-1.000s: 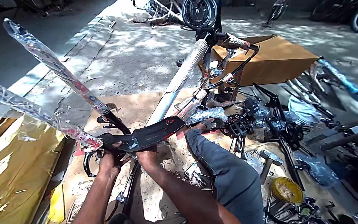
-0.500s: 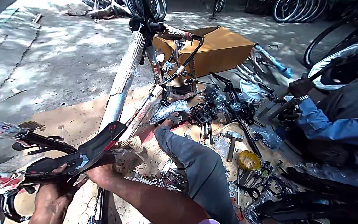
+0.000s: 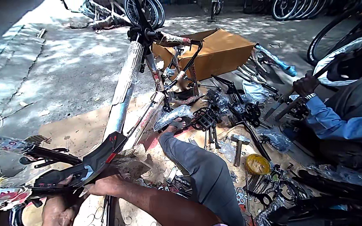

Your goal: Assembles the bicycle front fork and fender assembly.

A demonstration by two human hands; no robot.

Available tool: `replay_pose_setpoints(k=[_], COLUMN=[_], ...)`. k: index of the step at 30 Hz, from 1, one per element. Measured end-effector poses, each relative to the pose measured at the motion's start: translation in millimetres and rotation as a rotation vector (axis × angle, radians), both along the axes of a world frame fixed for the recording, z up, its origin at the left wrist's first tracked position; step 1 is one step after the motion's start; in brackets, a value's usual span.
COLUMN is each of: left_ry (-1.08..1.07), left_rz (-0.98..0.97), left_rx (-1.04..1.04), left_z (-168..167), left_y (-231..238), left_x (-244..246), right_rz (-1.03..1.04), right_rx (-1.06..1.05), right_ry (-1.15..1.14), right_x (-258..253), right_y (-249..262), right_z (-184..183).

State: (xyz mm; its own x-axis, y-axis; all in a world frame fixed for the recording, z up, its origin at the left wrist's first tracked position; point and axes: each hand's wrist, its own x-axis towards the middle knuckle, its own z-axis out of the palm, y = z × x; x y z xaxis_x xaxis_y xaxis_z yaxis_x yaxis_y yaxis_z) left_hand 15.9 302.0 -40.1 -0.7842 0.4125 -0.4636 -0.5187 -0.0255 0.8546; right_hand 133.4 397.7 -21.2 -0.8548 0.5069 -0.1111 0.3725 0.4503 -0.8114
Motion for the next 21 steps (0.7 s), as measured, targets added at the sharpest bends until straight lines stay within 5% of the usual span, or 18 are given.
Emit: replay_pose_setpoints(k=[8,12,15,18,21], left_ry=[-0.016,-0.019,-0.021,-0.021,-0.023], left_rz=[0.005,0.020,0.019,0.011,0.006], left_rx=[-0.005,-0.004,-0.006,0.012,0.011], left_z=[0.9,-2.3,-2.8,1.1,-0.7], left_y=[1.0,0.1,0.2,0.5,-1.1], left_x=[1.8,-1.8,-2.0,-0.7,0.2], right_rz=[0.152,0.089,0.196,0.122,0.179], right_rx=[-0.479,-0.280,-0.522,-0.370,-0.506], right_ry=[-0.291,-0.174,-0.259,-0.175,-0.201], right_x=[-4.5,-2.8,-5.5,-3.9,-10.5], right_y=[9.3,15.0,18.4,22.6,19.8], right_z=[6.1,6.8,1.0,6.6,-8.8])
